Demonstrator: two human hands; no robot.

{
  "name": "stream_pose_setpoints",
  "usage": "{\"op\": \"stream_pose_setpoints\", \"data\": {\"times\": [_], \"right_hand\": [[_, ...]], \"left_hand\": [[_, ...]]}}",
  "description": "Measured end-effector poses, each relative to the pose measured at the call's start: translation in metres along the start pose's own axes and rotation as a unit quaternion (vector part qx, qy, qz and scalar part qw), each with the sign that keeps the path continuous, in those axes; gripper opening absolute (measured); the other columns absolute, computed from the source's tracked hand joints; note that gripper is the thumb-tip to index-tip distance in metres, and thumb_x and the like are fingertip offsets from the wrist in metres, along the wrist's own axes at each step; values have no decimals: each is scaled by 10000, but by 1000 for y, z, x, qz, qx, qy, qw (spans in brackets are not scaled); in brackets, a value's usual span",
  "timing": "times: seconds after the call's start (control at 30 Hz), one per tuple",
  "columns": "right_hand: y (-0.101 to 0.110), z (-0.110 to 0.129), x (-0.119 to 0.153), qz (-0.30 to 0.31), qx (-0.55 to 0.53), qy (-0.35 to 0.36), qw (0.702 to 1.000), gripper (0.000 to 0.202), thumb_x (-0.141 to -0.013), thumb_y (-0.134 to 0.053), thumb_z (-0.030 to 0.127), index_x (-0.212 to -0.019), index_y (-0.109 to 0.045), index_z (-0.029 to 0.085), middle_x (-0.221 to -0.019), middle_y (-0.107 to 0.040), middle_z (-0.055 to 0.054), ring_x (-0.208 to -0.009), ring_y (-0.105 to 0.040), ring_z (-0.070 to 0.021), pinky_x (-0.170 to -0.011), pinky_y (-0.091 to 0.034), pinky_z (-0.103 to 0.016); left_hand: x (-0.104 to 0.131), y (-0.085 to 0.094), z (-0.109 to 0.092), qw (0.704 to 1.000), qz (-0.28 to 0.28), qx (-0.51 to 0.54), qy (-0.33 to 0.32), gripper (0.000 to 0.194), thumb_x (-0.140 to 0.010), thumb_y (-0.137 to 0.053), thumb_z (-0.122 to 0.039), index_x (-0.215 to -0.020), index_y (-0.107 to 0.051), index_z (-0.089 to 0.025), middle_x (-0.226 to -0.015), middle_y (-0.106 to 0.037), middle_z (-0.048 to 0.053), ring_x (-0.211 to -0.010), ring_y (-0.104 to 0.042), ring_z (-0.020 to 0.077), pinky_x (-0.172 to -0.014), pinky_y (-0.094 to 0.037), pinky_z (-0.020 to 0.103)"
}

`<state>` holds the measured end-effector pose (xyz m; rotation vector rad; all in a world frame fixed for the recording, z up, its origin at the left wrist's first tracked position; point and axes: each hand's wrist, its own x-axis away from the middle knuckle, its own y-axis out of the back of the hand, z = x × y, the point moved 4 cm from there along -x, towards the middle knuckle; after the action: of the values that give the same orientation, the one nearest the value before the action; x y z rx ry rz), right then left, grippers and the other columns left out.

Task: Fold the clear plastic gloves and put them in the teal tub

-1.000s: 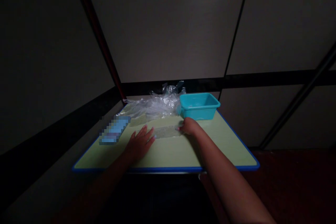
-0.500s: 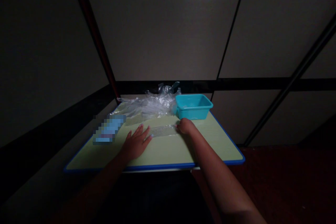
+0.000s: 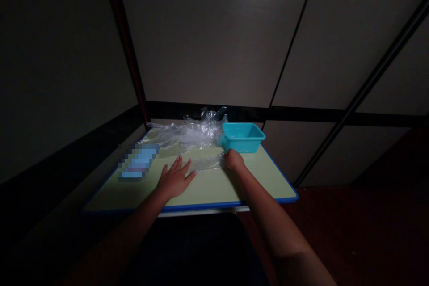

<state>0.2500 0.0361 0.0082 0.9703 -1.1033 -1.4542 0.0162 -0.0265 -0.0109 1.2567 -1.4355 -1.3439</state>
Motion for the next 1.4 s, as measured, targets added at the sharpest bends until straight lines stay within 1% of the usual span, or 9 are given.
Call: {"op": "stream_pose_setpoints", "data": {"times": [0.2,0.33,0.4,0.5,0.63,0.8,0.93,1.13,1.4], "right_hand": [[4,5,10,-27,-8,-11,1000,335,-920,-415,399,-998,-611,139,-973,-681,-136,-879,-632,-219,-615,-363,-247],[3,4,14,-40,-15,-9,999,307,-924,-416,397,-996,-590,155,-969,-681,-118,-871,-632,-210,-602,-351,-246],[2,4,15,-41,-18,-5,999,305,-926,-413,408,-992,-581,163,-948,-683,-106,-846,-633,-204,-596,-346,-245],[1,3,15,-43,-21,2,999,295,-928,-409,412,-981,-575,174,-942,-682,-96,-838,-629,-194,-594,-338,-240],[0,2,16,-47,-25,8,999,276,-923,-419,407,-960,-579,184,-928,-681,-89,-822,-627,-184,-589,-328,-235],[-2,2,15,-50,-25,2,998,259,-914,-440,396,-956,-583,185,-899,-684,-87,-800,-625,-186,-577,-320,-234],[-2,2,15,-52,-21,0,998,249,-910,-447,391,-935,-587,187,-904,-684,-89,-812,-626,-194,-567,-309,-239],[-1,4,17,-45,-9,-3,999,253,-907,-453,397,-939,-594,189,-891,-685,-90,-796,-627,-200,-557,-307,-243],[13,10,13,-49,-24,4,998,238,-885,-509,384,-906,-614,171,-870,-687,-80,-754,-608,-168,-547,-293,-223]], "left_hand": [[-1,3,-2,1000,13,8,-19,724,-861,-182,-659,-1427,-304,-225,-1523,-131,160,-1404,-100,305,-1075,-60,583],[-14,25,-6,1000,-9,10,-22,719,-855,-190,-671,-1357,-433,-218,-1507,-208,160,-1391,-115,363,-1048,-44,635],[-27,40,-6,998,-46,17,-30,683,-880,-167,-635,-1348,-440,-219,-1490,-270,151,-1397,-131,325,-1063,-69,609],[-48,51,-3,994,-73,35,-67,612,-928,-168,-527,-1358,-420,-172,-1474,-318,133,-1391,-199,236,-1105,-149,471],[-61,31,2,982,12,77,-171,588,-941,-199,-469,-1404,-338,-134,-1496,-269,96,-1386,-212,163,-1108,-189,310],[-50,6,7,963,84,130,-220,592,-940,-175,-494,-1455,-204,-202,-1520,-185,44,-1396,-170,144,-1117,-169,345],[-35,7,5,960,90,119,-235,605,-924,-255,-522,-1457,-183,-246,-1523,-166,36,-1402,-151,160,-1118,-158,381],[-15,6,0,961,81,68,-256,600,-917,-257,-555,-1452,-185,-292,-1526,-140,39,-1409,-111,184,-1117,-116,449],[-12,4,-3,965,53,50,-253,540,-926,-256,-540,-1429,-241,-344,-1523,-164,46,-1407,-134,196,-1103,-137,468]]}}
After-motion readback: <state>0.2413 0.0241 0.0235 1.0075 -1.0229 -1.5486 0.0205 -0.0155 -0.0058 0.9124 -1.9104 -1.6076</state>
